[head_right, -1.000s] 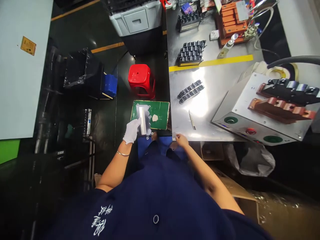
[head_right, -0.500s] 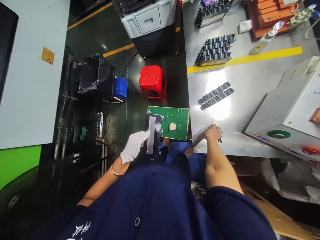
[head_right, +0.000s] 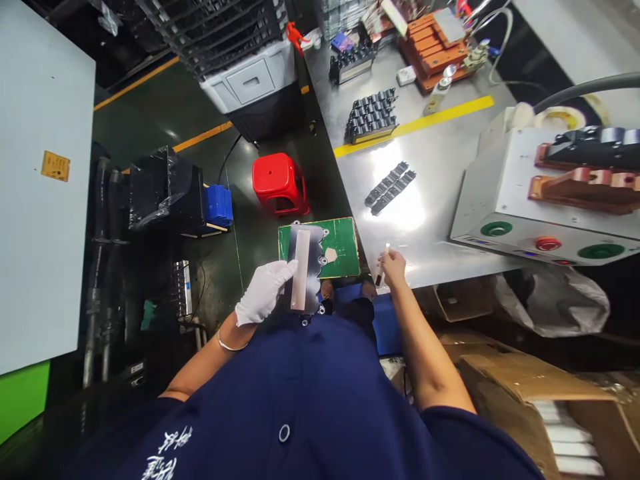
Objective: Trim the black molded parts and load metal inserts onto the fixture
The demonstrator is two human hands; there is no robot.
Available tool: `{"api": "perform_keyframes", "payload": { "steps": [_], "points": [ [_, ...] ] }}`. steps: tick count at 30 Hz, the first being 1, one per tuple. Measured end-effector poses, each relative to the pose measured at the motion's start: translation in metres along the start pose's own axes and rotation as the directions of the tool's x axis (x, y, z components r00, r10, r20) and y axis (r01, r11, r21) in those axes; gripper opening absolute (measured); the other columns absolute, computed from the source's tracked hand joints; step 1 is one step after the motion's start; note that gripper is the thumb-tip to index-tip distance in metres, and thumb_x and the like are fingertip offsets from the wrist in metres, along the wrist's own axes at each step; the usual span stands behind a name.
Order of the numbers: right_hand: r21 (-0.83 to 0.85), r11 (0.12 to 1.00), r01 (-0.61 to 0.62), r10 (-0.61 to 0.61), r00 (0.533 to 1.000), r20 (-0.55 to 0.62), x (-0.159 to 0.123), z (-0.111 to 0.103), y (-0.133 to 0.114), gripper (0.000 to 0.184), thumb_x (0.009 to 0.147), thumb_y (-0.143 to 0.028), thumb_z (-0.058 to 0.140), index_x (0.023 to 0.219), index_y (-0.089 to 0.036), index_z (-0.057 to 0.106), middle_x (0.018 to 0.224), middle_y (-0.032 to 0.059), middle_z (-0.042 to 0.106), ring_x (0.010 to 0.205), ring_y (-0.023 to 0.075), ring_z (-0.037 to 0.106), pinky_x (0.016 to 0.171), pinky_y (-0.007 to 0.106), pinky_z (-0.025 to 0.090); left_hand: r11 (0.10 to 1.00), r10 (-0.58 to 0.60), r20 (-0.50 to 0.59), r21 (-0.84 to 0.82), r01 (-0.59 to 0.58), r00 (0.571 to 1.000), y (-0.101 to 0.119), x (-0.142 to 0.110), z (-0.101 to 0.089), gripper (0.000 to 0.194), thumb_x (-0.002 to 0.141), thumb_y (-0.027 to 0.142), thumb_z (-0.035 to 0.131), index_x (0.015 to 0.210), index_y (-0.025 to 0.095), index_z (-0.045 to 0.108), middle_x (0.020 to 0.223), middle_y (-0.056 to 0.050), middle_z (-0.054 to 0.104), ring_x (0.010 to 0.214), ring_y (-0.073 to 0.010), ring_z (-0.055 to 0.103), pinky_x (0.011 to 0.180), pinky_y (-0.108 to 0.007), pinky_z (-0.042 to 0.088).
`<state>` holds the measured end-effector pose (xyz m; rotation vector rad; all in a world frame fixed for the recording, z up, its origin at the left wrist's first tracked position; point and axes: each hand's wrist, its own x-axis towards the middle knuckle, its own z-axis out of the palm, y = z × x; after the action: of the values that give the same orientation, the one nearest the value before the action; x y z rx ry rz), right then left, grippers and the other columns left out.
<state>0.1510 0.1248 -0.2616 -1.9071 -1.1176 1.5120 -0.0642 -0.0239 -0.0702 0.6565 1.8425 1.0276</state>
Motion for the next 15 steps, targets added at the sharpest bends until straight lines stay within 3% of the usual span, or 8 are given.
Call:
{"api": "perform_keyframes", "payload": {
  "steps": [2,4,7,9,10,11,12,15],
  "points": [
    [0.063,0.998,-0.032,0.024,0.991,0.129,-0.025,-0.002,-0.018,0.03,0.084,-0.047,0.061,0.084,-0.017,0.059,0.063,-0.0034,0.05,0.05,0.0079,0.045,0.047,0.021,0.04,0.986,0.079,-0.012,0.15,-0.076,0.997,0.002,0.0,0.006,0.036,0.08,0.044,0.063,0.057,0.018,0.053,0.053,0.003,0.049,0.051,-0.0092,0.045,0.049,-0.022,0.037],
    [0.105,0.993,-0.047,0.018,0.967,0.254,-0.054,-0.009,-0.04,0.038,0.077,-0.056,0.064,0.082,-0.018,0.062,0.056,-0.0045,0.047,0.043,0.0069,0.037,0.038,0.02,0.03,0.919,0.274,0.013,0.291,-0.266,0.962,0.004,0.003,0.011,0.025,0.082,0.036,0.061,0.065,0.018,0.061,0.06,0.001,0.059,0.058,-0.012,0.055,0.057,-0.024,0.046],
    [0.174,0.983,-0.059,-0.041,0.852,0.522,-0.096,-0.027,-0.077,0.05,0.073,-0.067,0.062,0.085,-0.019,0.068,0.05,-0.0032,0.048,0.039,0.0076,0.033,0.036,0.022,0.026,0.714,0.59,0.247,0.285,-0.64,0.768,0.005,0.01,0.018,0.02,0.085,0.024,0.05,0.081,0.02,0.07,0.082,-0.006,0.071,0.082,-0.0179,0.067,0.081,-0.032,0.054],
    [0.231,0.973,-0.016,-0.14,0.757,0.638,-0.119,-0.041,-0.1,0.051,0.071,-0.064,0.066,0.095,-0.019,0.071,0.056,-0.0008,0.056,0.048,0.0112,0.047,0.043,0.023,0.037,0.583,0.69,0.385,0.206,-0.786,0.613,0.008,0.014,0.025,0.027,0.086,0.02,0.045,0.09,0.022,0.071,0.096,-0.008,0.073,0.099,-0.0197,0.067,0.096,-0.038,0.052],
    [0.254,0.967,0.025,-0.19,0.739,0.646,-0.128,-0.048,-0.11,0.053,0.069,-0.06,0.07,0.102,-0.019,0.071,0.062,-0.0001,0.059,0.056,0.0133,0.054,0.049,0.024,0.042,0.55,0.714,0.399,0.189,-0.813,0.575,0.009,0.015,0.03,0.028,0.086,0.019,0.045,0.092,0.023,0.072,0.102,-0.008,0.073,0.107,-0.0203,0.065,0.102,-0.04,0.048],
    [0.265,0.961,0.076,-0.23,0.752,0.618,-0.136,-0.053,-0.117,0.057,0.067,-0.057,0.074,0.11,-0.019,0.069,0.066,0.0001,0.062,0.063,0.0148,0.057,0.054,0.025,0.045,0.549,0.732,0.362,0.191,-0.814,0.578,0.012,0.014,0.037,0.027,0.086,0.019,0.046,0.092,0.023,0.072,0.105,-0.009,0.072,0.111,-0.0211,0.064,0.106,-0.043,0.045],
    [0.259,0.957,0.128,-0.259,0.779,0.572,-0.141,-0.057,-0.121,0.063,0.066,-0.054,0.075,0.117,-0.018,0.066,0.067,-0.0004,0.062,0.065,0.0153,0.058,0.057,0.025,0.045,0.593,0.731,0.273,0.199,-0.78,0.626,0.016,0.012,0.044,0.026,0.087,0.021,0.047,0.094,0.022,0.071,0.107,-0.009,0.072,0.112,-0.0217,0.063,0.108,-0.045,0.044],
    [0.192,0.935,0.299,-0.353,0.845,0.403,-0.149,-0.064,-0.122,0.072,0.072,-0.055,0.069,0.132,-0.017,0.057,0.062,-0.0031,0.058,0.057,0.0142,0.052,0.053,0.027,0.042,0.865,0.501,-0.033,0.045,-0.499,0.865,0.031,-0.001,0.067,0.032,0.092,0.031,0.047,0.113,0.017,0.065,0.108,-0.012,0.071,0.099,-0.021,0.068,0.097,-0.044,0.052]
  ]
}}
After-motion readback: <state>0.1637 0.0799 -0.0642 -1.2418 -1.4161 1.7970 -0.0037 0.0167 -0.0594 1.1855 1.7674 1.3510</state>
